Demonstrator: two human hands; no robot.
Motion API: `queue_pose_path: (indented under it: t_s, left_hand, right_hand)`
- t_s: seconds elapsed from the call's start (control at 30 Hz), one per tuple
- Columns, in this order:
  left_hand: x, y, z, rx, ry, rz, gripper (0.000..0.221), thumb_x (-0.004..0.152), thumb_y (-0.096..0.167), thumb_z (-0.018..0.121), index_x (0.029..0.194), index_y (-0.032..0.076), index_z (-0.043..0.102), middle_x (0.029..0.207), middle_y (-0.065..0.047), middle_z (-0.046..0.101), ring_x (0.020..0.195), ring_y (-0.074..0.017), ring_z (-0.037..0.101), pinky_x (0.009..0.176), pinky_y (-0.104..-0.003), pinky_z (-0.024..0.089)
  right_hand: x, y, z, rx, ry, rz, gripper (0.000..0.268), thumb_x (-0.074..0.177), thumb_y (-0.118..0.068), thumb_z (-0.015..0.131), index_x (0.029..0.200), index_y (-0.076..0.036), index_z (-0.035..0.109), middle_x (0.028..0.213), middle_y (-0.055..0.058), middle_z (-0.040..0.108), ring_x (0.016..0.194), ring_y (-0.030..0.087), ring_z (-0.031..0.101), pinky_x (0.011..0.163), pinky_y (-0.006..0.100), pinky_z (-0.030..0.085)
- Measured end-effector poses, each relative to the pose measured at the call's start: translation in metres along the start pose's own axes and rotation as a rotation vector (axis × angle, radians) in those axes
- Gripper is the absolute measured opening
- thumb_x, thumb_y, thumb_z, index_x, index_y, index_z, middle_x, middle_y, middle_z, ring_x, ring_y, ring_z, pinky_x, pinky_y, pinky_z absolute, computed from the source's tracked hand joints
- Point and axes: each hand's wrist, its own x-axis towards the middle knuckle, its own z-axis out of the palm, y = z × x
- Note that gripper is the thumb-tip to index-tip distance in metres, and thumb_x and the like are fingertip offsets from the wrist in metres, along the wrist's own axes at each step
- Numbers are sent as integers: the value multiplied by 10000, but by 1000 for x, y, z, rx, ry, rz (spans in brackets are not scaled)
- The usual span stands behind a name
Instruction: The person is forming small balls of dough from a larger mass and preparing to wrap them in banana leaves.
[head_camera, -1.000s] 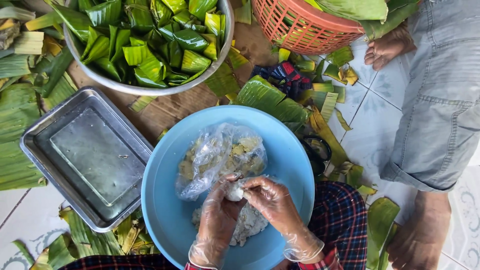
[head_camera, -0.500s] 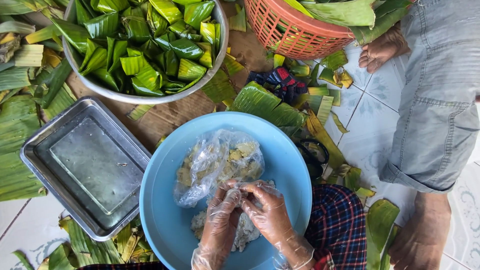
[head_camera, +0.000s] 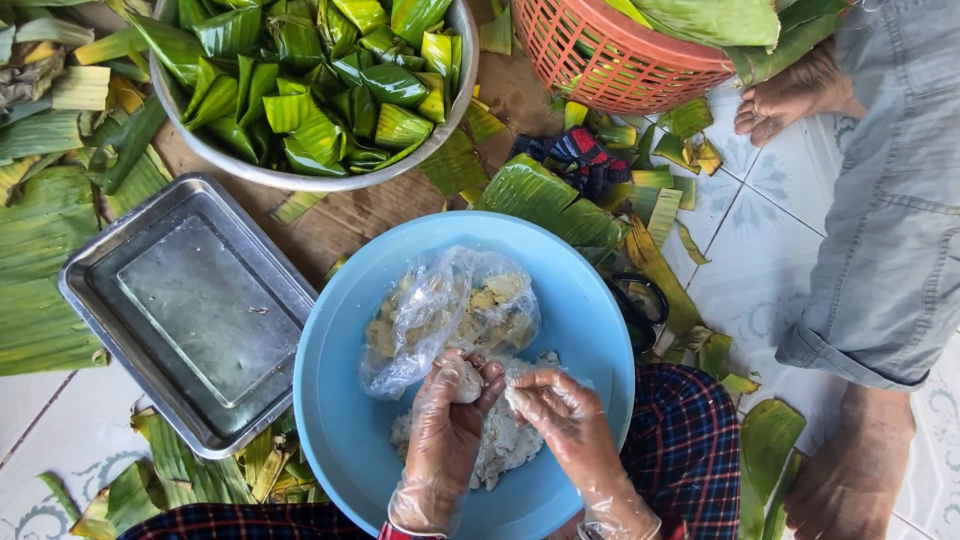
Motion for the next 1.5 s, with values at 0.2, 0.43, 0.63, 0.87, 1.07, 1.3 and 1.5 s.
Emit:
queue_pose_path:
  t_s: [0.2,0.43,0.63,0.87,1.07,1.3,1.5]
  left_hand:
    - [-2,-6,-1,38,-146,-48,198,899,31,675,1096,19,680,1074,-176,719,1005,-304,688,919,-405,572]
    - [-6,-9,3,188,-89,-17,324,811,-90,736,1106,30,675,1062,-157,702,933,-296,681,866,-399,588]
    - [1,1,-2,8,-20,-10,214,896,92,679,1097,36,629,1077,-168,676,1070,-407,713,1028,-532,580]
    - [2,-2,-2,-82,-9,-134,244,1064,266,517,1017,38,592,1022,-213,635,1230,-472,645,1123,-593,512]
    - [-6,-5,2,75,11,-134,280,1048,262,569,1080,9,682,1040,-181,728,916,-283,686,793,-390,571]
    - [-11,-2,14,132,-65,-91,311,943,213,669,1141,-25,697,1114,-175,721,1007,-291,687,900,-389,568]
    - [-6,-10,5,105,-76,-62,265,950,186,647,1169,41,681,1169,-147,715,1049,-296,677,903,-438,558]
  right_hand:
    - [3,-13,19,-202,-32,-254,91,914,-65,729,1001,-60,754,1156,146,797,1173,283,766,1019,374,632]
    - [7,-4,11,-399,26,-274,111,901,-117,767,983,-87,699,971,60,796,902,169,775,799,300,631]
    - [-9,-9,-7,-378,-84,-153,91,953,-91,683,1021,-100,744,1008,62,692,887,200,659,701,339,570]
    - [-16,-20,3,-536,-7,-367,122,913,-60,729,1028,-91,755,1022,73,798,955,215,787,787,340,647]
    - [-9,-17,17,-467,70,-419,104,934,-72,709,1038,-63,717,1036,90,791,1093,259,787,953,376,674]
    - [-2,-5,16,-516,-1,-479,193,929,-128,738,1114,-75,724,1112,114,697,1060,260,754,874,348,692]
    - [2,1,16,-664,100,-605,307,894,-4,755,1191,-78,726,1183,89,774,1117,236,738,966,351,625]
